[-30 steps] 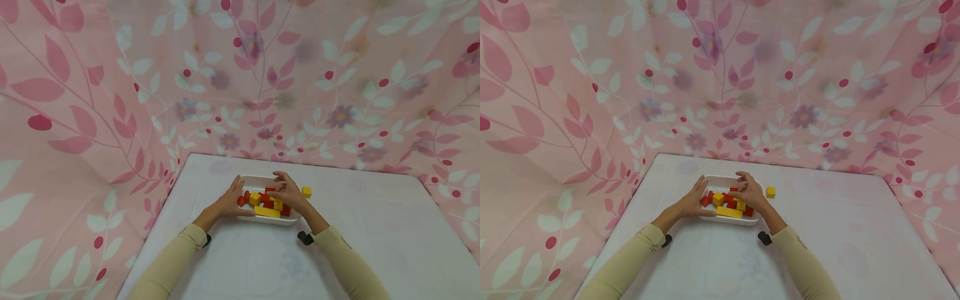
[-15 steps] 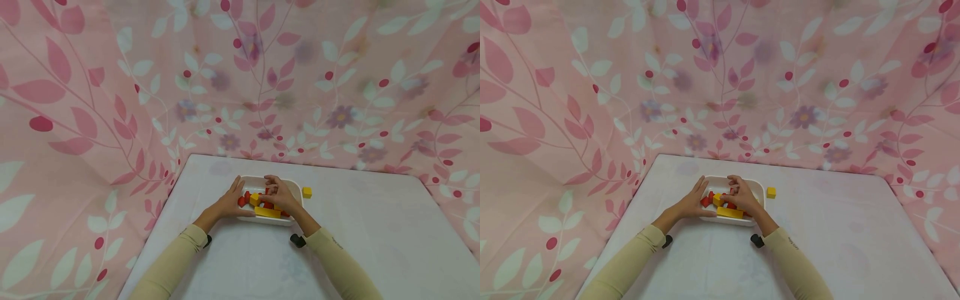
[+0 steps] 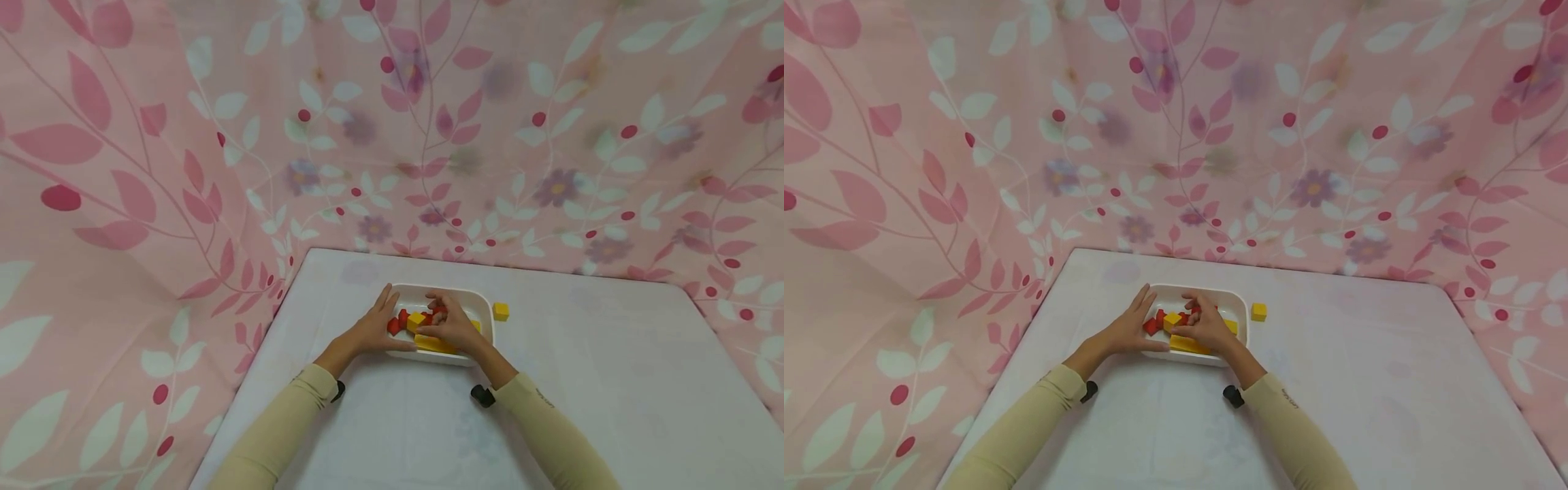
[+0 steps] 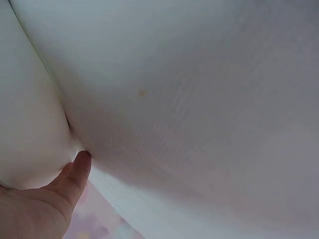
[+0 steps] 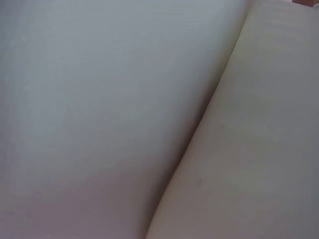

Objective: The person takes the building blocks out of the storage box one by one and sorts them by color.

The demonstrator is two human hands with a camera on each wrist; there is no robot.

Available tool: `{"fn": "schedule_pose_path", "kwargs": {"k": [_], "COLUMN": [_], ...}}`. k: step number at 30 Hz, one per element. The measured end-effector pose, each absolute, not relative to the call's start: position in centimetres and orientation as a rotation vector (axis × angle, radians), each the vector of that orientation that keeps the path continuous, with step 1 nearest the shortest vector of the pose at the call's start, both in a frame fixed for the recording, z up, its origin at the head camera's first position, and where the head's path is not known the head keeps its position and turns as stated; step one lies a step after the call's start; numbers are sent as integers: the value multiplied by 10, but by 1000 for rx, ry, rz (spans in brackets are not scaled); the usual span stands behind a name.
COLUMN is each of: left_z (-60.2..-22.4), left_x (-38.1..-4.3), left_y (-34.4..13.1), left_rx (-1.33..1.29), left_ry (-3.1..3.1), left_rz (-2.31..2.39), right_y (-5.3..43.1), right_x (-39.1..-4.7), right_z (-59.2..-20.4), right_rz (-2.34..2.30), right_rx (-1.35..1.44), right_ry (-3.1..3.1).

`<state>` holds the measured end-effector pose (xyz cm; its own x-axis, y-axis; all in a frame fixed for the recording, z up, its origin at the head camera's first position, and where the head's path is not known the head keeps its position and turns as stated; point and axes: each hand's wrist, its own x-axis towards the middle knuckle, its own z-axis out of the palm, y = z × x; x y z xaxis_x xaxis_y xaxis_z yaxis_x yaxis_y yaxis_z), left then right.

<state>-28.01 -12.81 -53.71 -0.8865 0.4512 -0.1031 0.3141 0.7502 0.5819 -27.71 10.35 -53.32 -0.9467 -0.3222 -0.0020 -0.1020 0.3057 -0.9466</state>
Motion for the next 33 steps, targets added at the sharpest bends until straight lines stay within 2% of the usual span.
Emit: {"fn": "schedule_pose_path", "kwargs": {"k": [8,33], "left_z": [-537,-537], "left_x": [-280,-281], "left_y": [-128,-128], "left_rx": [608,609], "left_ry": [2702,2703], "left_rz": [839,842], "right_y": [102,95], "right_x": [-276,-279], "right_z": [-537,-540], "right_rz": [-1659,-1376], "right_rx": [-466,-372], "right_ry": [2398,2567]}}
